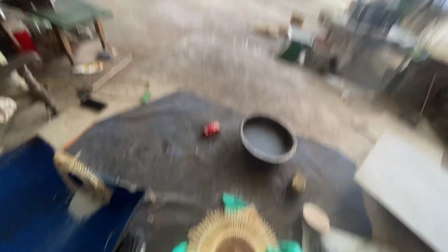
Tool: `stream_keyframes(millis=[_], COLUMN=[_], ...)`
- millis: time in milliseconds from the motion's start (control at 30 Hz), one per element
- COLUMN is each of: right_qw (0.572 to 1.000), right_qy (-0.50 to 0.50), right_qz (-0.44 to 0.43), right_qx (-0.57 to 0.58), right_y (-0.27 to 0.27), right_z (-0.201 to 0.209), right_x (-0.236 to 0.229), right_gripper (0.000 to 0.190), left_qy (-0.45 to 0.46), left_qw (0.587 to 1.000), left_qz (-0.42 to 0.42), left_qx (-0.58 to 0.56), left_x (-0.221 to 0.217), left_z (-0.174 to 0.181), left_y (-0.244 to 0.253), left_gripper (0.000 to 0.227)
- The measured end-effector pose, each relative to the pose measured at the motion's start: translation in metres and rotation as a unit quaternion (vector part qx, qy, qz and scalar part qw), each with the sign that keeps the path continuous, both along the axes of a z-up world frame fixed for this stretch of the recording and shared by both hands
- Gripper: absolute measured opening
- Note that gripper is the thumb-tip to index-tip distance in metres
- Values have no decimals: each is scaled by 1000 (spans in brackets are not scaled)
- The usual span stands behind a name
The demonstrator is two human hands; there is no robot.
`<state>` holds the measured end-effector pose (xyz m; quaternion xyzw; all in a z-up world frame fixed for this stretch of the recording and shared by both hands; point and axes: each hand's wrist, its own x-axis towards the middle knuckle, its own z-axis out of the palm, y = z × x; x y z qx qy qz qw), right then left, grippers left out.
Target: The recorder uses a tool to shave and shape the edges of circular bamboo decorative components.
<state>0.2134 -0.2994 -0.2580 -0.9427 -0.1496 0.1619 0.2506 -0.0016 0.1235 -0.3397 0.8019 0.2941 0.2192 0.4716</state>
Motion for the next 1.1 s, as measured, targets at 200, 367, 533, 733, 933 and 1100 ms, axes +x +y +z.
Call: stream_keyframes(millis=[200, 367, 533, 733, 933, 1100], right_qw=[934, 954, 952, 961, 968, 963], right_qy=[281, 241, 255, 226, 204, 232], right_qz=[-163, -157, -163, -158, -143, -138], right_qx=[149, 83, 49, 3, -2, -16], right_y=[88, 98, 105, 109, 104, 93], right_z=[188, 217, 229, 232, 217, 244], right_x=[-121, -132, -136, -144, -147, -143], right_gripper=[44, 45, 42, 46, 51, 53], left_qy=[174, 151, 356, 419, 472, 289], left_qw=[973, 893, 812, 773, 715, 806], left_qz=[-100, -323, -404, -407, -434, -435], left_qx=[116, 276, 227, 246, 279, 277], left_x=[-88, -62, -29, 0, 21, -19], left_z=[227, 267, 318, 359, 374, 330], left_y=[-43, -88, -123, -127, -134, -106], left_gripper=[76, 90, 124, 139, 140, 128])
